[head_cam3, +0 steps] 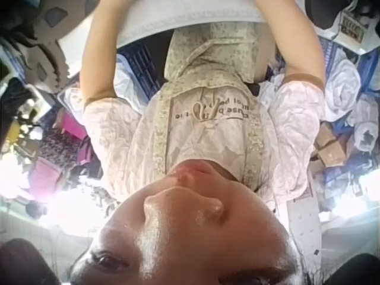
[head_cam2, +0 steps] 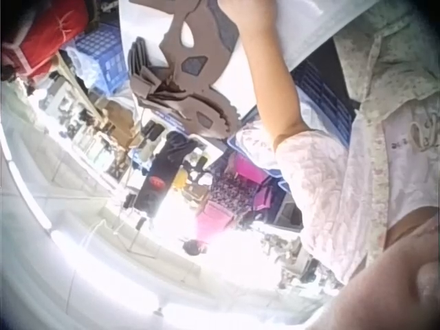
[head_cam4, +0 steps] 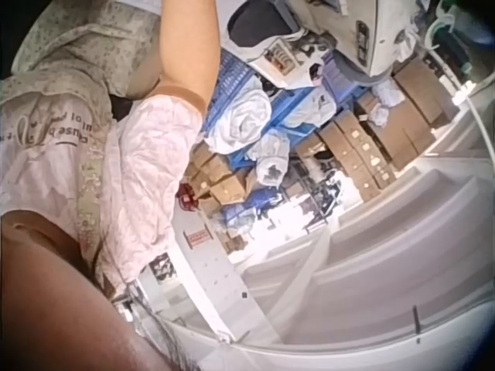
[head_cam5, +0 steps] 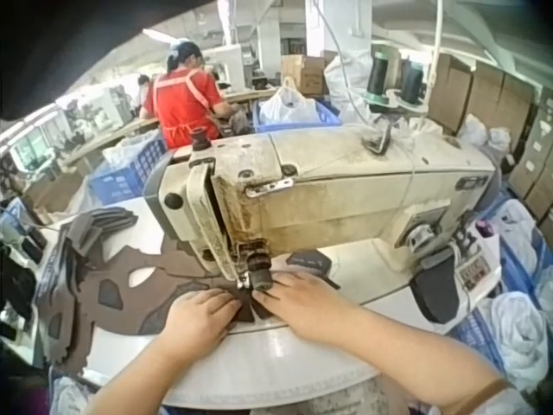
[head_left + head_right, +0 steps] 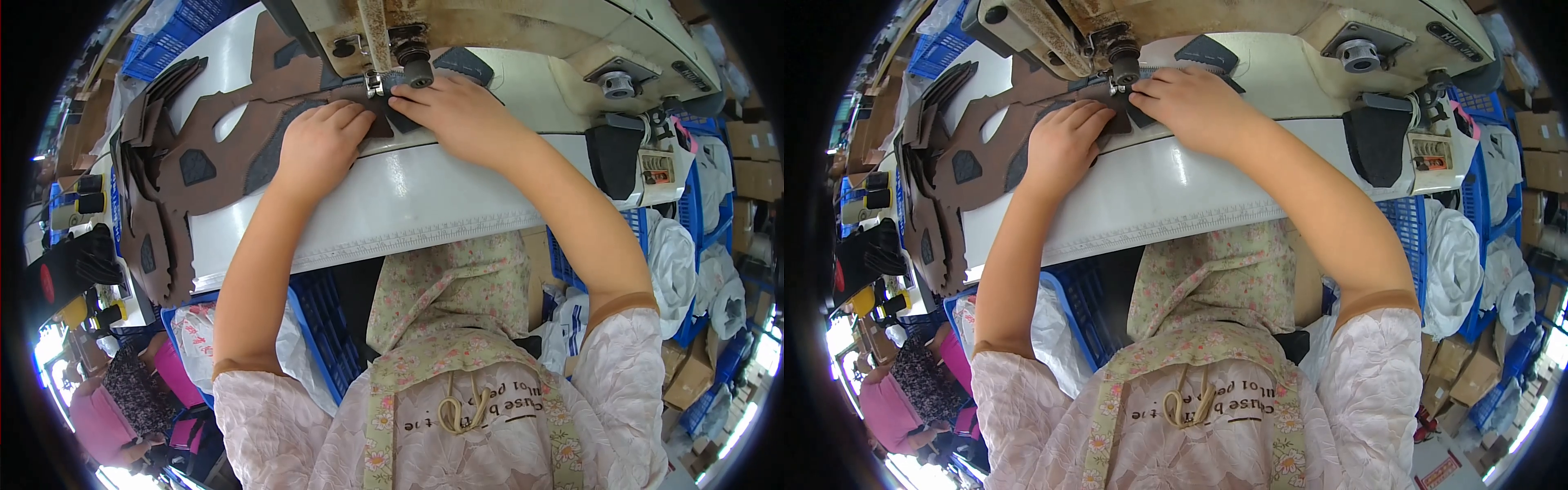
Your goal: Sewing together components of a shoe upper using an industrial sewing machine.
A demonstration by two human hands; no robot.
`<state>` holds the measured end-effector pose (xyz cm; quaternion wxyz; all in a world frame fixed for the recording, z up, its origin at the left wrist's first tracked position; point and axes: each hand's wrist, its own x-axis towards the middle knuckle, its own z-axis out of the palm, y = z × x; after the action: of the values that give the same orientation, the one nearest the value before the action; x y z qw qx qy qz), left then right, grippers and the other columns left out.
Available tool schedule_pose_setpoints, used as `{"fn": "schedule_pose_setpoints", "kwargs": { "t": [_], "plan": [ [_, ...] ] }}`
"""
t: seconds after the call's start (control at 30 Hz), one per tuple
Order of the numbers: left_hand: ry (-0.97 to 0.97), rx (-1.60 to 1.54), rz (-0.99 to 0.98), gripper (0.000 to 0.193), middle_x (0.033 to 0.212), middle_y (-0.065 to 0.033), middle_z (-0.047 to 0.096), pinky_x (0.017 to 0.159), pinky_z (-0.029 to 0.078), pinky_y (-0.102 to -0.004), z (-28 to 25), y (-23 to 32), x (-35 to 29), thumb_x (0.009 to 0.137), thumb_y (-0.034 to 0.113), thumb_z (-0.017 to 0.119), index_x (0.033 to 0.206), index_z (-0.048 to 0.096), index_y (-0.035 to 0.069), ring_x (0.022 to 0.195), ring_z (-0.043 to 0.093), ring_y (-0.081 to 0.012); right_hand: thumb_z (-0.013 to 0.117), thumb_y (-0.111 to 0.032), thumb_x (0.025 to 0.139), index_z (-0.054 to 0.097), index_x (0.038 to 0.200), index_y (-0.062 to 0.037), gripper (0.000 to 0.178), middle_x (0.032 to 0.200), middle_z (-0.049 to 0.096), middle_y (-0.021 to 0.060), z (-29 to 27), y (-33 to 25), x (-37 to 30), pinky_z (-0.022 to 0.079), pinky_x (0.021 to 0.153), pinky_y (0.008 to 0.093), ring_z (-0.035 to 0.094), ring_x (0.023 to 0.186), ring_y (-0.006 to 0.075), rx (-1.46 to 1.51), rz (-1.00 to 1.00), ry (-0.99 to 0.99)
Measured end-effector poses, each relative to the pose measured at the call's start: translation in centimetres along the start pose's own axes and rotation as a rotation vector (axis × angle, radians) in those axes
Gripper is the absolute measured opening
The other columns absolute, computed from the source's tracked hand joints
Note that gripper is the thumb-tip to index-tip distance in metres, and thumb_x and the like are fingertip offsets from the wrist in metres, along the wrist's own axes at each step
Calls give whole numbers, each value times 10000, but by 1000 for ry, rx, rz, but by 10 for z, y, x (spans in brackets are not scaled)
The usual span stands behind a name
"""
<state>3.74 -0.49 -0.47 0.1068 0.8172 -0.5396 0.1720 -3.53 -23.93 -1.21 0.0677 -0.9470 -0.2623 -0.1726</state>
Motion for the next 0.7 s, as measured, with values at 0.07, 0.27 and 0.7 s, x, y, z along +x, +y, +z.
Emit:
{"fn": "schedule_pose_setpoints", "kwargs": {
  "t": [0.07,0.27,0.7],
  "plan": [
    [-19,0,3,461,1082,-49,682,836,533,-369,-2,-1,1,609,26,682,1065,678,89,1038,640,-234,537,-104,851,642,1226,-87,390,1227,643,42,-1,0,0,433,1032,415,555,1194,223,-3,4,22],
    [-69,11,-140,493,1192,-88,675,936,511,-370,-3,14,-4,659,7,649,1145,682,85,1143,621,-255,578,-40,787,664,1111,-101,341,1064,636,37,-16,0,-5,500,911,387,597,1043,245,68,36,-216],
    [-79,-455,-463,471,1233,-138,660,1042,450,-366,-11,3,4,686,-85,548,1111,704,45,1236,580,-273,636,-109,789,695,963,-99,184,911,630,24,-1,5,-15,514,750,348,614,901,215,78,-95,88]
  ]
}}
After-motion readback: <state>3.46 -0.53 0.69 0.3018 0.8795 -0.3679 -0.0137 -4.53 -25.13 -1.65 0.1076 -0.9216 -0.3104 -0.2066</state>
